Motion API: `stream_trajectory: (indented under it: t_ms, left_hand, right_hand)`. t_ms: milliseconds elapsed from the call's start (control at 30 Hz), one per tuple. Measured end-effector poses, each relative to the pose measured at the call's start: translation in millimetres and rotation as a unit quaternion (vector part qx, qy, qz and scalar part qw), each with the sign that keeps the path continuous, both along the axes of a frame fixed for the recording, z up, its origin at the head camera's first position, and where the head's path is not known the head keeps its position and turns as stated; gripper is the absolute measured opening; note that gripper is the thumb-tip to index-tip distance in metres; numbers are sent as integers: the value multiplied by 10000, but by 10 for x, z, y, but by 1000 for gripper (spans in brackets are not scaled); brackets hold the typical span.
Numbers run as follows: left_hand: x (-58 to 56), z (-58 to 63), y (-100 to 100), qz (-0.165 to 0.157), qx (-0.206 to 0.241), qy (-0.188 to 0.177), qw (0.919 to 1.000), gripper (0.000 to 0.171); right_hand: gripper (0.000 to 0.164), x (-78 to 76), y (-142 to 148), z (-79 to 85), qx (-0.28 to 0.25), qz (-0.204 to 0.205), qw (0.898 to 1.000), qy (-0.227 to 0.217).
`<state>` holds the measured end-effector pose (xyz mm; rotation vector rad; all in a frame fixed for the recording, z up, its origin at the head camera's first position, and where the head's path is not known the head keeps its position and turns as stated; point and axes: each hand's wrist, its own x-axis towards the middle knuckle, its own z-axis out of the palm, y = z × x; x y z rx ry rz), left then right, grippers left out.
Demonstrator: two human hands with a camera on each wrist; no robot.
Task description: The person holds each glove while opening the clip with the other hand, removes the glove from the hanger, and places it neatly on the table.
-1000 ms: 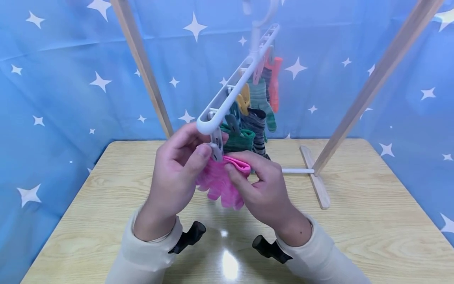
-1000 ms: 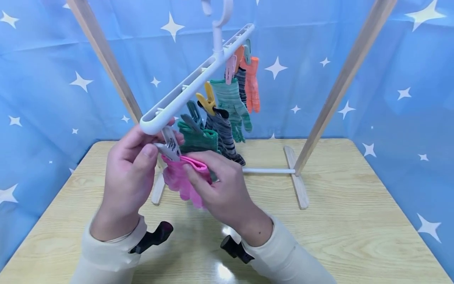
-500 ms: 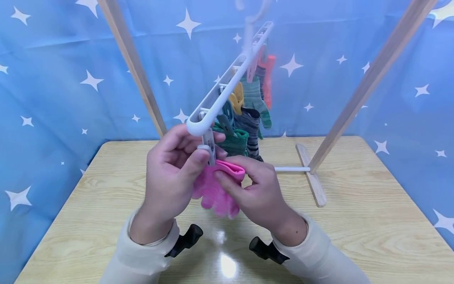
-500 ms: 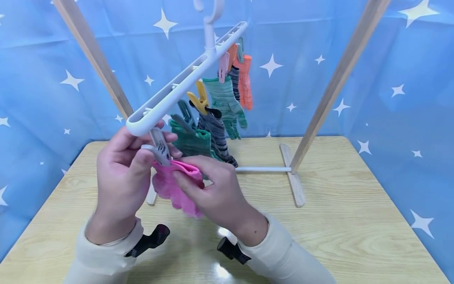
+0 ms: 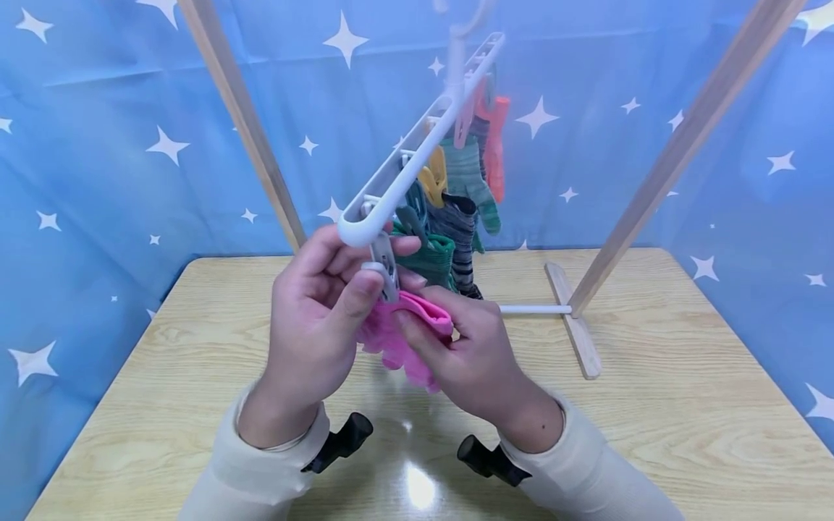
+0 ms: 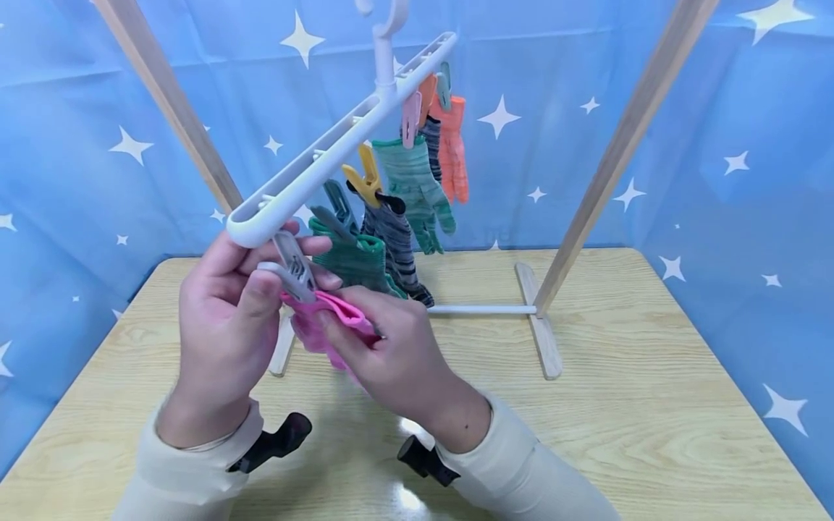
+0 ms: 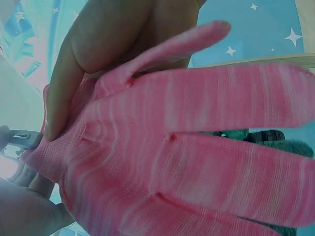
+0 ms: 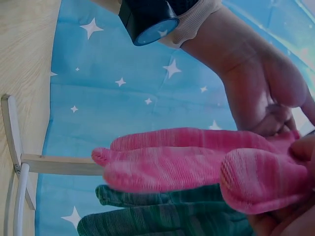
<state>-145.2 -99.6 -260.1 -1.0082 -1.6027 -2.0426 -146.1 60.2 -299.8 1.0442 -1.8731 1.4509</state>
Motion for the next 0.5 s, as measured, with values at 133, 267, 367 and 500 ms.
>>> stream_trajectory:
  t_ms: [133,267,367,500]
  left_hand:
    - [11,4,5,-187,69,-60,9998,61]
    - [18,2,5,-343,116,-131,9993,60]
    - [24,3,5,-327,81,-171,9993,58]
    - [26,2,9,-282,65,-213,9994,55]
  right_hand:
    - [28,2,-7,-6,33,13,10000,12]
    - [31,-6,-18,-10,67,35,9999,108]
    - [33,-13,-19,-19,126,-59,9997,222]
    - [34,-16,-18,-34,215,-204,9989,355]
